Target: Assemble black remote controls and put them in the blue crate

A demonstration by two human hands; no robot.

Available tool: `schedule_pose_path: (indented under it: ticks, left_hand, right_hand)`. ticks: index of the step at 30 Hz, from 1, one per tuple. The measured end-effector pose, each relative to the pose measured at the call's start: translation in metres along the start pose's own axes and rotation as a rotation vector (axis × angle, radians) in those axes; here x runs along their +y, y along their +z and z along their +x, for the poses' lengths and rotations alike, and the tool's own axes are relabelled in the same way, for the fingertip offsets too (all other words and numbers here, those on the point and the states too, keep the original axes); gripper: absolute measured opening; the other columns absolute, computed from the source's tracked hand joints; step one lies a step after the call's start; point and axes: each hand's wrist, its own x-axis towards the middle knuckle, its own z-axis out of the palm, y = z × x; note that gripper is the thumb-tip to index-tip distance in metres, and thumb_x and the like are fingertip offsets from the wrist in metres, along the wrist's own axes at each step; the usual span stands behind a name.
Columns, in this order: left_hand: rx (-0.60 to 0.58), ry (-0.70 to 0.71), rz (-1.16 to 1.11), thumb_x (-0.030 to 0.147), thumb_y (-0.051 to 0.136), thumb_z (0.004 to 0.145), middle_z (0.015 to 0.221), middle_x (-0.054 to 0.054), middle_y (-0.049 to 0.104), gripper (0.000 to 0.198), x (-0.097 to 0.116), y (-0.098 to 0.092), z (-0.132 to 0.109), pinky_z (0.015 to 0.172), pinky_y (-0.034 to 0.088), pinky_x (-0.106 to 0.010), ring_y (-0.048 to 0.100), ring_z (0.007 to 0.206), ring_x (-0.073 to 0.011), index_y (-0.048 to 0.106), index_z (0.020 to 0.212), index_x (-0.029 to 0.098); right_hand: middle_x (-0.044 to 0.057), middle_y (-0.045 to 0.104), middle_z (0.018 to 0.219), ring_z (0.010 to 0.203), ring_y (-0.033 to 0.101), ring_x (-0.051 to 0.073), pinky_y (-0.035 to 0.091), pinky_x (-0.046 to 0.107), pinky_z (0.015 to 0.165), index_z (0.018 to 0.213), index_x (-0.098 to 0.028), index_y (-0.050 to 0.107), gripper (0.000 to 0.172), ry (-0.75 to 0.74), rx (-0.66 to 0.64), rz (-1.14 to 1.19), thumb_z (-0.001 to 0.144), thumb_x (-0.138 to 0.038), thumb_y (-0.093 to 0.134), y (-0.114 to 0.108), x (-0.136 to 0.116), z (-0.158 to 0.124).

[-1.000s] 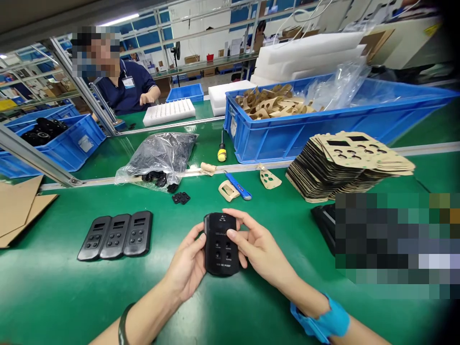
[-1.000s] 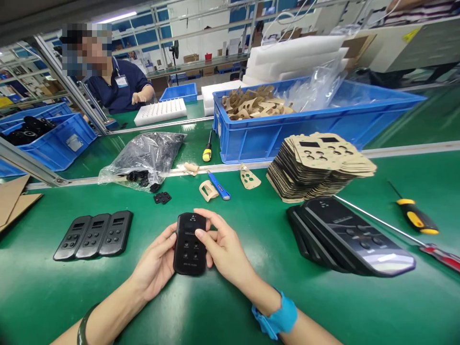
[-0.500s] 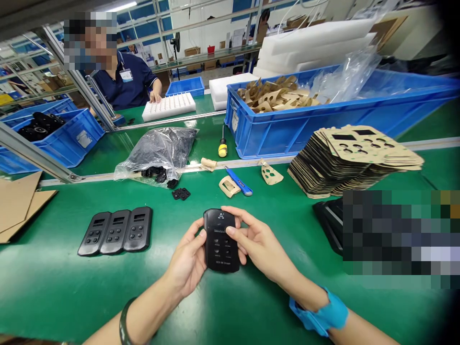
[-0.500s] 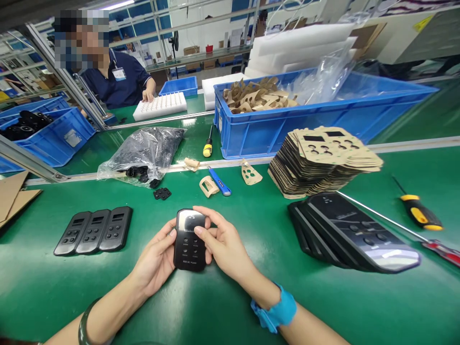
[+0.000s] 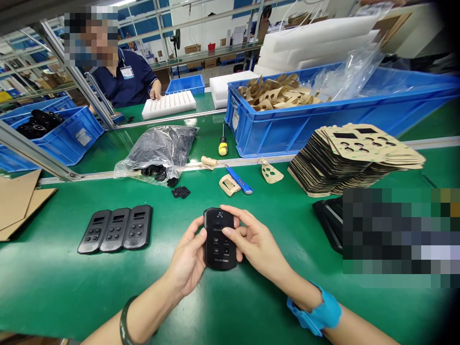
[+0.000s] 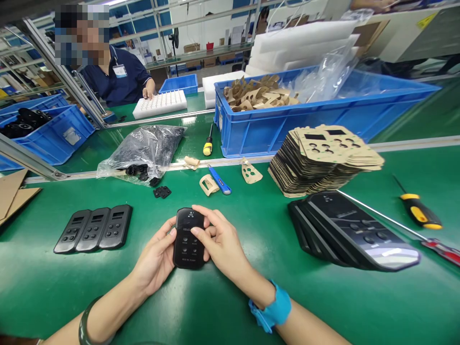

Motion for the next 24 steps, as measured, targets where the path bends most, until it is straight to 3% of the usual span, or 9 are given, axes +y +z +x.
schedule_pose_path:
  ticks: [9,13,17,20,24]
  left_hand:
    - [-0.054,0.099,0.183,0.034,0.070,0.079,0.089,-0.002,0.069,0.043,-0.0034,0.0032,-0.0018,0.069,0.046,-0.025,0.064,0.080,-0.0167,0.050,0.116,0.021]
    - [-0.065,0.118,0.219,0.038,0.069,0.079,0.089,-0.003,0.069,0.047,-0.0036,0.0036,-0.0022,0.065,0.042,-0.023,0.062,0.080,-0.0163,0.050,0.118,0.021]
    - [-0.045,0.135,0.283,0.037,0.062,0.085,0.108,-0.005,0.066,0.043,-0.0040,0.0015,-0.0028,0.078,0.043,-0.025,0.058,0.096,-0.0178,0.051,0.123,0.021]
    - [-0.095,0.154,0.371,0.032,0.064,0.082,0.121,-0.004,0.061,0.051,-0.0052,-0.0015,-0.0022,0.088,0.041,-0.027,0.055,0.106,-0.0192,0.046,0.129,0.023]
    - [-0.141,0.218,0.492,0.033,0.066,0.080,0.116,-0.007,0.063,0.062,-0.0065,-0.0023,-0.0019,0.090,0.041,-0.030,0.054,0.110,-0.0217,0.038,0.133,0.020]
  right_hand:
    - [-0.004,0.038,0.087,0.040,0.047,0.002,0.042,0.019,0.030,0.127,-0.029,0.052,0.046,0.020,0.040,-0.069,0.083,-0.038,0.062,0.0011,0.0028,-0.0003]
    - [0.001,0.048,0.091,0.054,0.051,0.008,0.046,0.021,0.042,0.126,-0.024,0.051,0.046,-0.007,0.056,-0.163,0.083,-0.038,0.061,-0.0004,0.0017,0.0000]
    - [0.001,0.057,0.077,0.051,0.052,0.012,0.045,0.022,0.040,0.122,-0.019,0.048,0.043,0.067,-0.081,-0.130,0.087,-0.043,0.052,-0.0023,0.0002,0.0005]
    - [-0.002,0.056,0.070,0.042,0.050,0.011,0.045,0.023,0.037,0.120,-0.017,0.047,0.044,0.091,-0.084,-0.119,0.086,-0.044,0.052,-0.0020,0.0001,0.0009]
    - [-0.003,0.056,0.067,0.041,0.054,0.011,0.045,0.023,0.037,0.116,-0.017,0.048,0.039,0.074,-0.055,-0.190,0.086,-0.041,0.051,0.0013,0.0003,-0.0005]
